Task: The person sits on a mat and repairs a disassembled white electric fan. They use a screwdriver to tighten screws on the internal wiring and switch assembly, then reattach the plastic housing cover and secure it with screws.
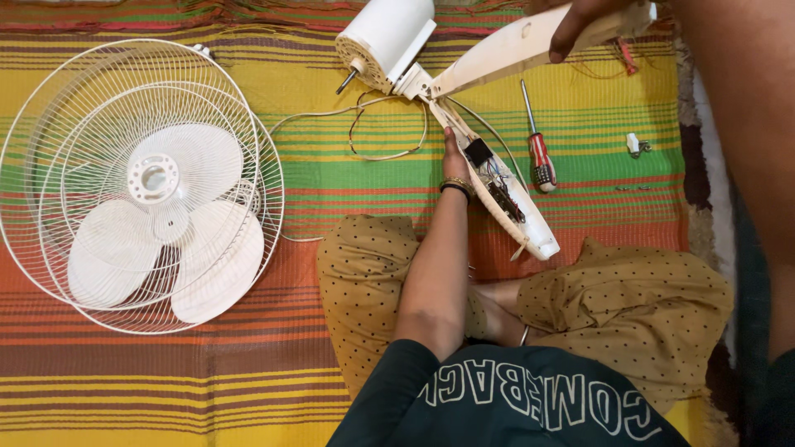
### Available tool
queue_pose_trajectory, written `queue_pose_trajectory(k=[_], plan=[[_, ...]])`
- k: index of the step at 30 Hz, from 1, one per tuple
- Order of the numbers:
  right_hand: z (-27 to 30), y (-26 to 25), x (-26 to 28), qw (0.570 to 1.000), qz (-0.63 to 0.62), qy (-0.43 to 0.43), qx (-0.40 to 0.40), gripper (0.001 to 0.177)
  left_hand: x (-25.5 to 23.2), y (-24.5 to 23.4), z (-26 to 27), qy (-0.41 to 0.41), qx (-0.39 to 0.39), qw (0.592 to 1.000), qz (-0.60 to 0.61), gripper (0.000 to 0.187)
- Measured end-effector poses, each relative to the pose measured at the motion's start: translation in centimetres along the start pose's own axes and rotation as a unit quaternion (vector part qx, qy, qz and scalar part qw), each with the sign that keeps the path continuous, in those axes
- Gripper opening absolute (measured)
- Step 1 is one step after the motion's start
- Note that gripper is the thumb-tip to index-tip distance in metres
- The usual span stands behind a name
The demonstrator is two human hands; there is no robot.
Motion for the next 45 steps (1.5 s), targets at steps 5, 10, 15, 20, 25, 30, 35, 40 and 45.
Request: queue_pose_trajectory(k=[5,10,15,20,25,30,35,40,45], plan=[[0.3,0.2,-0.1,1.000,-0.003,0.002,-0.007,0.096,-1.2,0.2,0.7,0.015,-0.015,0.998,-0.058,0.104],[0.5,0.3,-0.3,1.000,-0.003,0.002,-0.009,0.092,-1.3,0.3,0.9,0.019,-0.019,0.998,-0.049,0.105],[0.3,0.1,-0.2,1.000,-0.003,0.001,-0.012,0.089,-0.2,0.1,0.6,-0.013,-0.026,1.000,-0.001,0.105],[0.0,-0.3,0.1,1.000,0.000,0.000,-0.014,0.085,-0.3,-0.5,-0.1,0.012,-0.022,0.999,-0.032,0.106],[0.1,-0.2,0.1,1.000,0.004,0.001,-0.010,0.082,0.4,-0.9,-0.9,0.014,-0.019,1.000,-0.013,0.106],[-0.6,0.1,-0.1,1.000,0.019,-0.010,-0.011,0.079,0.9,-0.8,-1.2,0.016,-0.002,0.999,0.047,0.106],[-3.9,2.2,-3.1,0.998,-0.019,-0.010,0.056,0.085,0.7,-0.3,-1.6,0.035,0.025,0.996,0.082,0.106],[-4.3,2.8,-3.4,0.972,0.193,-0.125,-0.047,0.103,0.9,-0.4,-1.8,0.011,0.017,0.997,0.080,0.107],[-1.3,4.9,-4.1,0.966,0.259,-0.006,0.007,0.106,1.5,-1.8,-1.8,-0.040,-0.033,0.999,0.002,0.113]])
Point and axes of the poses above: each hand's wrist, its own z-axis away from the middle knuckle, its own y-axis out of the palm, x = y × z, the point moved 10 cm from there along -z, towards the middle knuckle, and after that the axes turned 15 degrees about x, right-handed, at the moved point
